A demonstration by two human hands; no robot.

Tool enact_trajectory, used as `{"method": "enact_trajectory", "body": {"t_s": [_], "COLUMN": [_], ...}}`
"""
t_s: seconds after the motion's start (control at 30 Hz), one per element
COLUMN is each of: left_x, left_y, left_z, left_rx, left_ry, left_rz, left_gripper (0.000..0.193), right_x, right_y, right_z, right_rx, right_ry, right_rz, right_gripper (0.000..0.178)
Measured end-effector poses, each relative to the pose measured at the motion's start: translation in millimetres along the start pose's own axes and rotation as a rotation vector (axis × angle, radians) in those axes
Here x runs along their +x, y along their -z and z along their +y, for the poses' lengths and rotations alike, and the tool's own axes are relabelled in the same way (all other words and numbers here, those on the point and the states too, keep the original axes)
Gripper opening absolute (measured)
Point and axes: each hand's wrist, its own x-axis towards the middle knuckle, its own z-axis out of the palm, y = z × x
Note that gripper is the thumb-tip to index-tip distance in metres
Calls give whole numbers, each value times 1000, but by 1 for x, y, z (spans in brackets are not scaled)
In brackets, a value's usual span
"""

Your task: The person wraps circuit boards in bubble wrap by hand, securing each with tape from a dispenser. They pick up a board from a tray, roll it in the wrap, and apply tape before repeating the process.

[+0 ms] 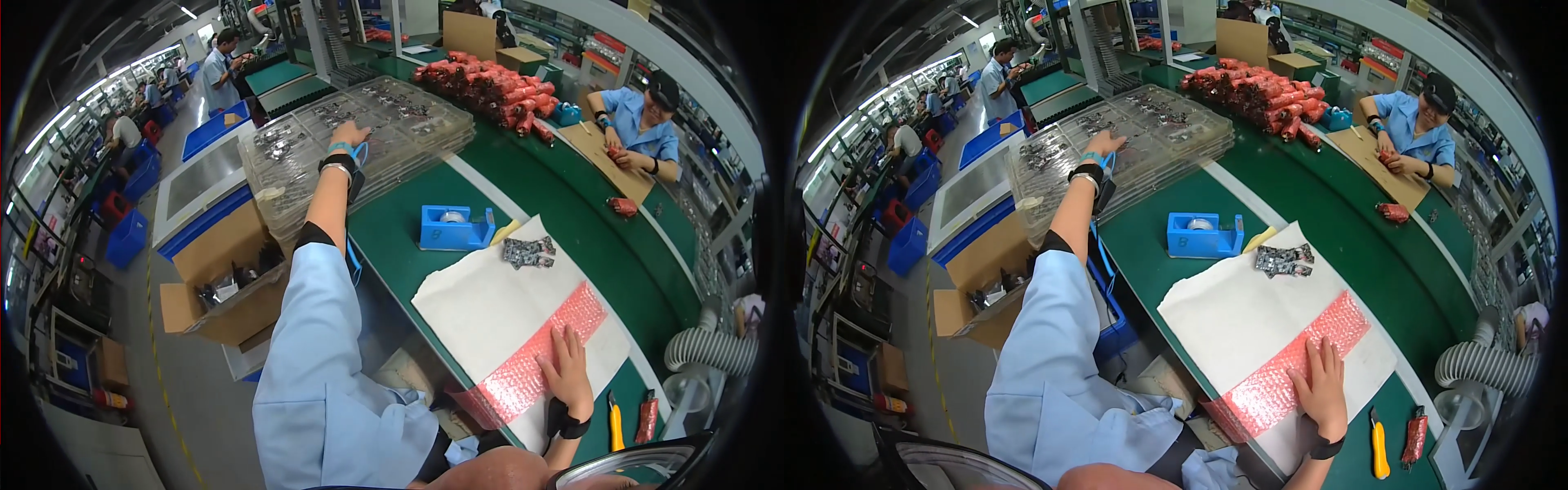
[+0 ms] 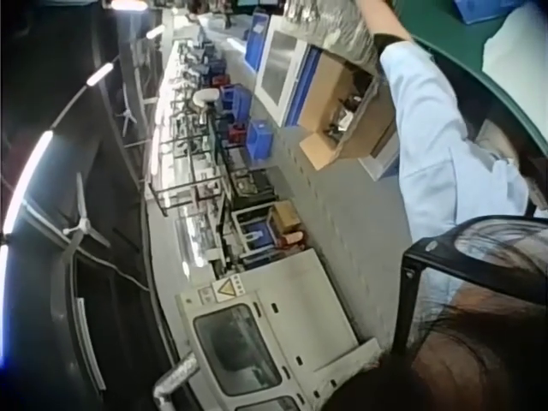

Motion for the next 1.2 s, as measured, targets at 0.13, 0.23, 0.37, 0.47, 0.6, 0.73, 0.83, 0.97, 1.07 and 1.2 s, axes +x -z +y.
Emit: {"method": "enact_trajectory", "body": {"t_s": [0.13, 0.23, 0.37, 0.47, 0.6, 0.73, 0.83, 0.97, 1.07, 1.2], "left_x": [-1, 0, 34, 25, -185, -332, -379, -369, -352, -347], "left_y": [-19, -24, -6, 10, 100, 108, 77, -23, -64, -79], "left_z": [1, 10, -70, 8, 149, 217, 257, 319, 334, 333], "left_rx": [107, -6, 159, -327, -654, -606, -794, -899, -947, -993], "left_ry": [15, -3, -167, -466, -631, -1121, -1162, -1007, -810, -497], "left_rz": [-60, -24, 289, 672, 67, -293, -776, -1157, -1328, -1533], "left_gripper": [61, 63, 41, 42, 23, 20, 18, 21, 23, 26], "right_x": [-16, -10, -6, 0, 9, 0, -2, -6, -8, -11], "right_y": [-5, 0, 1, 8, 14, 11, 18, 27, 32, 31], "right_z": [-1, -8, -8, -3, 15, 33, 33, 34, 44, 51], "right_rx": [-39, -94, -103, 6, -46, 89, 49, 216, 449, 591], "right_ry": [-20, -42, 96, -17, -75, -190, -112, -73, -105, -164], "right_rz": [2, 39, 77, 109, 247, 156, 86, 6, -26, -3], "right_gripper": [61, 61, 56, 52, 51, 50, 48, 46, 45, 45]}}
